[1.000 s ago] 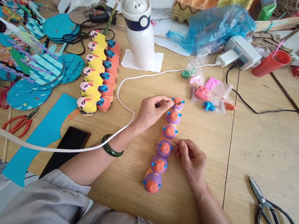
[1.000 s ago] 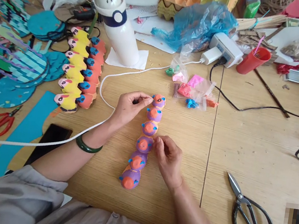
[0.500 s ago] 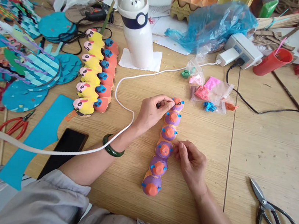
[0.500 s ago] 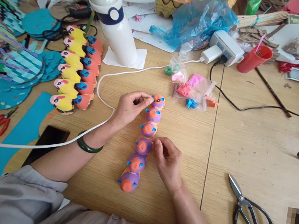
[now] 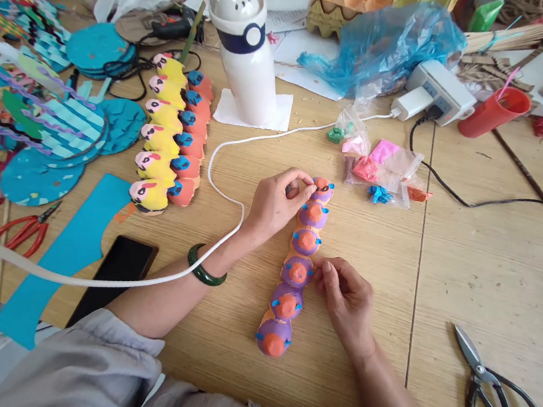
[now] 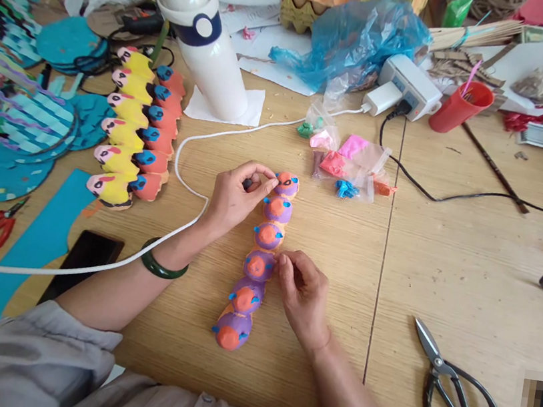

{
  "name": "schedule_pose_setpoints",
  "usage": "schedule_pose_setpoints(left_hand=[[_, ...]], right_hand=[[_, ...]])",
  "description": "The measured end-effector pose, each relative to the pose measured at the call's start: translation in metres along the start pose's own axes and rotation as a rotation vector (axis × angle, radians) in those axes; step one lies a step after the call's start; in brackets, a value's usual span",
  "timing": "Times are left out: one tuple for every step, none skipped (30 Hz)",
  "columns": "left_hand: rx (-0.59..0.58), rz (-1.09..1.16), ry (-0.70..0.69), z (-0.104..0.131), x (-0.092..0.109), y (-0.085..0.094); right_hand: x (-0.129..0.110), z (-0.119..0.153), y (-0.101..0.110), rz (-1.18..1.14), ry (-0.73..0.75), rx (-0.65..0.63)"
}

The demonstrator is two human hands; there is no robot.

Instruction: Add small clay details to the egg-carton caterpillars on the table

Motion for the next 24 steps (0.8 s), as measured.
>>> schedule_pose_setpoints(left_hand=[[0.004,0.003,0.001,0.0,0.0,0.0],[0.008,0.006,0.001,-0.001,0.0,0.0],[0.012,0.012,0.003,-0.001,0.0,0.0],[0.014,0.022,0.007,-0.002,0.0,0.0],[0.013,0.038,0.011,-0.002,-0.001,0.0],[0.01,0.06,0.015,-0.003,-0.001,0.0],[0.003,0.09,0.02,-0.004,-0.001,0.0],[-0.004,0.128,0.025,-0.004,-0.002,0.0],[-0.014,0.171,0.031,-0.005,-0.002,0.0],[-0.024,0.214,0.039,-0.005,-0.003,0.001],[-0.033,0.257,0.05,-0.005,-0.004,0.002],[-0.039,0.294,0.065,-0.005,-0.006,0.003],[-0.044,0.325,0.082,-0.005,-0.007,0.004],[-0.048,0.346,0.098,-0.004,-0.008,0.005],[-0.05,0.361,0.111,-0.004,-0.009,0.006],[-0.05,0.37,0.117,-0.003,-0.01,0.007],[-0.052,0.375,0.117,-0.003,-0.011,0.007],[-0.057,0.378,0.114,-0.003,-0.012,0.007],[-0.063,0.381,0.106,-0.003,-0.014,0.007],[-0.068,0.383,0.096,-0.004,-0.015,0.006],[-0.072,0.383,0.087,-0.004,-0.016,0.005],[-0.073,0.379,0.08,-0.005,-0.017,0.004],[-0.071,0.371,0.075,-0.006,-0.018,0.003],[-0.064,0.362,0.073,-0.006,-0.019,0.002]], right_hand=[[0.0,0.0,0.0,0.004,0.0,0.0],[0.001,0.0,0.0,0.007,0.001,-0.001],[0.001,0.0,0.0,0.009,0.001,-0.003],[0.001,0.0,0.0,0.012,0.001,-0.002],[0.001,0.0,0.0,0.015,0.0,-0.001],[0.001,0.0,0.0,0.017,0.001,-0.001],[0.001,0.0,0.0,0.02,0.003,0.0],[0.001,0.0,0.0,0.024,0.006,0.001],[0.001,0.0,0.0,0.026,0.011,0.002],[0.001,0.0,0.001,0.029,0.014,0.001],[0.001,-0.001,0.001,0.03,0.015,-0.001],[0.001,-0.001,0.001,0.03,0.014,-0.002],[0.001,-0.001,0.001,0.03,0.011,-0.003],[0.001,-0.001,0.001,0.032,0.009,-0.004],[0.001,-0.001,0.001,0.034,0.006,-0.003],[0.001,-0.001,0.001,0.037,0.007,-0.002],[0.0,-0.001,0.001,0.039,0.009,-0.001],[0.0,0.0,0.0,0.041,0.012,-0.001],[0.0,0.0,0.0,0.041,0.015,-0.001],[0.0,0.0,0.0,0.041,0.016,-0.002],[0.0,0.0,0.0,0.04,0.015,-0.003],[0.0,0.0,0.0,0.037,0.012,-0.004],[0.0,0.0,0.0,0.034,0.009,-0.004],[0.0,0.0,0.0,0.029,0.007,-0.004]])
Point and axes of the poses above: each hand's wrist, its own z-axis away from the middle knuckle, its own y-axis out of the back of the hand, x = y × z, the point moved 1 cm from there along -z, towards the middle knuckle, and after that the axes turned 13 degrees about -x, right-handed, at the moved point
